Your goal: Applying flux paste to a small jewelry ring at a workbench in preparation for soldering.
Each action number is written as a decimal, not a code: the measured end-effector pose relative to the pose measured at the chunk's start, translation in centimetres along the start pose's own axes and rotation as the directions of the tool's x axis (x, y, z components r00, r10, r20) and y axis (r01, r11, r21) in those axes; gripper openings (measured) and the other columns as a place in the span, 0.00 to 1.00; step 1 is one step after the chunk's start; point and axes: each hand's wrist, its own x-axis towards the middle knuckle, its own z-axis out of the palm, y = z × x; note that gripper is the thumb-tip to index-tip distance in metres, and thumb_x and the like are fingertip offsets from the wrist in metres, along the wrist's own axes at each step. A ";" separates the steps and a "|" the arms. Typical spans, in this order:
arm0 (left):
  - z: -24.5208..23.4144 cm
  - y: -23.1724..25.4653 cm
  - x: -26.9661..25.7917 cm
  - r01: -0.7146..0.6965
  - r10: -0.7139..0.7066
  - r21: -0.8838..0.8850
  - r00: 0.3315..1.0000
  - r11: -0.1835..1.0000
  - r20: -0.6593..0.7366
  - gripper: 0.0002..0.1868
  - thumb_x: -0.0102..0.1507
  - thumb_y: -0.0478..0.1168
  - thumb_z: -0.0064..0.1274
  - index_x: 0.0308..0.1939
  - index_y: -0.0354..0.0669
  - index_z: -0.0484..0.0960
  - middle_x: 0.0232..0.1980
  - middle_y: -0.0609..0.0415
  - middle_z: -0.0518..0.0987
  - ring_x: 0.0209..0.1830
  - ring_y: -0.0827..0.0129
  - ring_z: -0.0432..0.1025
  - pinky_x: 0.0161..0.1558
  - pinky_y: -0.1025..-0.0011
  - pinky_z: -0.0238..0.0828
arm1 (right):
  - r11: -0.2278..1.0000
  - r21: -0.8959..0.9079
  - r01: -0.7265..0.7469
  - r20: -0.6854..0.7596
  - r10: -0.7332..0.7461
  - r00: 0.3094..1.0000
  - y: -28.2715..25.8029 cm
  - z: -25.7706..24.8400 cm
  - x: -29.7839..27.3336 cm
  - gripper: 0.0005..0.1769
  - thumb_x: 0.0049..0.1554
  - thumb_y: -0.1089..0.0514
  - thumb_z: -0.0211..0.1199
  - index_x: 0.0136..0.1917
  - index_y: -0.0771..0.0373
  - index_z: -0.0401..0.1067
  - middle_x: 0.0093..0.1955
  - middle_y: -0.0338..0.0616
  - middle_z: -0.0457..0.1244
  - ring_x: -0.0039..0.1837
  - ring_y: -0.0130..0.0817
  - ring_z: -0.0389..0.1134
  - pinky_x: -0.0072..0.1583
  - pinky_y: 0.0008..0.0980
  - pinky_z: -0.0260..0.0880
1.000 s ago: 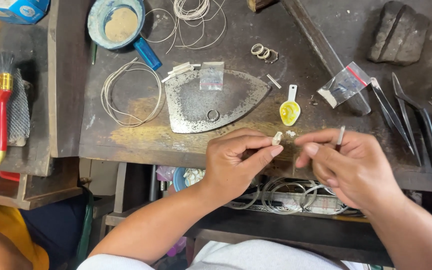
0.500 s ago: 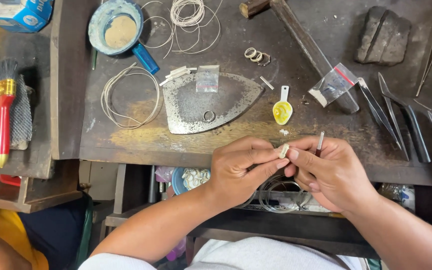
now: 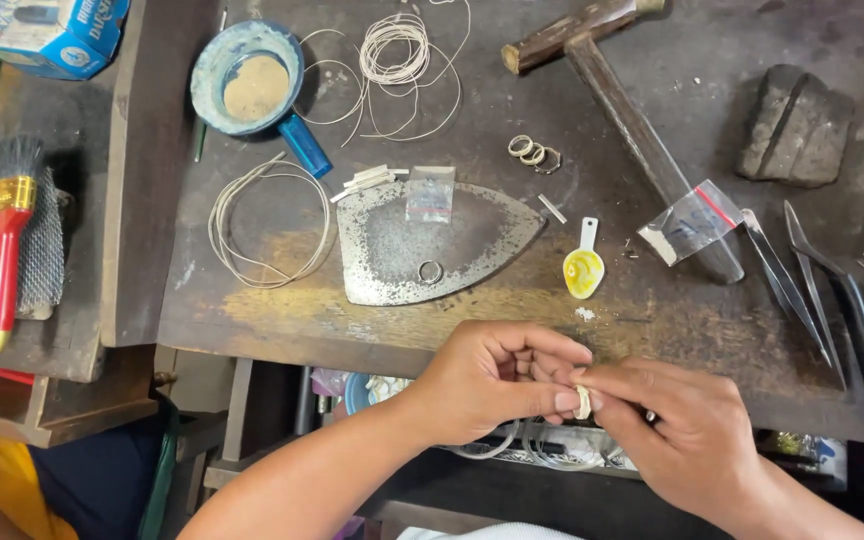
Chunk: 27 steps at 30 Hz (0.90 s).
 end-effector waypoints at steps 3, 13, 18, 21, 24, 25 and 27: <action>0.0 0.4 -0.1 -0.012 0.014 0.085 1.000 0.996 -0.027 0.15 0.52 0.29 0.54 0.43 0.34 0.74 0.32 0.50 0.75 0.28 0.73 0.71 0.34 0.78 0.73 | 0.999 0.014 0.041 0.006 -0.041 0.999 -0.3 -0.2 0.4 0.06 0.46 0.60 0.56 0.39 0.60 0.72 0.30 0.36 0.65 0.29 0.22 0.65 0.35 0.18 0.64; -0.7 2.3 1.2 -0.243 0.454 0.782 0.889 0.574 -0.057 0.08 0.54 0.31 0.51 0.37 0.37 0.76 0.30 0.53 0.76 0.28 0.71 0.70 0.33 0.77 0.70 | 0.928 0.198 -0.316 -0.152 0.347 0.926 -1.5 -3.3 2.2 0.31 0.52 0.46 0.36 0.51 0.73 0.67 0.29 0.48 0.55 0.28 0.27 0.50 0.31 0.21 0.46; -1.0 1.9 1.4 -0.256 0.449 0.782 0.893 0.569 -0.035 0.06 0.55 0.30 0.50 0.36 0.37 0.77 0.34 0.51 0.76 0.31 0.68 0.72 0.34 0.76 0.71 | 0.757 0.563 -0.331 -0.197 0.512 0.836 1.7 -2.3 1.3 0.18 0.57 0.58 0.43 0.41 0.80 0.62 0.38 0.57 0.59 0.32 0.42 0.59 0.38 0.34 0.61; -1.0 2.1 1.3 -0.273 0.454 0.773 0.891 0.572 -0.021 0.04 0.55 0.29 0.49 0.33 0.38 0.77 0.33 0.53 0.75 0.29 0.70 0.71 0.31 0.77 0.67 | 0.692 0.636 -0.341 -0.194 0.571 0.798 1.8 -2.0 2.2 0.14 0.55 0.64 0.47 0.31 0.75 0.61 0.49 0.56 0.60 0.37 0.47 0.65 0.42 0.40 0.68; -1.1 2.5 1.4 -0.272 0.436 0.760 0.900 0.591 -0.017 0.03 0.55 0.29 0.49 0.32 0.38 0.76 0.32 0.53 0.74 0.27 0.71 0.70 0.29 0.77 0.66 | 0.717 0.594 -0.364 -0.186 0.563 0.805 2.1 -1.5 2.8 0.10 0.53 0.68 0.48 0.33 0.77 0.62 0.49 0.56 0.60 0.40 0.47 0.67 0.44 0.40 0.71; -1.1 2.5 1.3 -0.275 0.437 0.763 0.899 0.585 -0.011 0.03 0.55 0.29 0.50 0.32 0.37 0.76 0.32 0.53 0.74 0.27 0.71 0.69 0.29 0.77 0.66 | 0.760 0.563 -0.325 -0.225 0.520 0.824 2.3 -1.3 2.7 0.08 0.53 0.69 0.49 0.35 0.79 0.63 0.47 0.57 0.60 0.37 0.47 0.66 0.44 0.39 0.73; -1.0 2.4 1.3 -0.272 0.431 0.765 0.902 0.583 -0.007 0.03 0.55 0.29 0.50 0.33 0.37 0.76 0.32 0.52 0.75 0.28 0.70 0.70 0.29 0.77 0.67 | 0.768 0.554 -0.323 -0.236 0.517 0.823 1.8 -1.3 2.9 0.06 0.53 0.70 0.49 0.39 0.79 0.62 0.44 0.60 0.59 0.36 0.46 0.66 0.45 0.37 0.72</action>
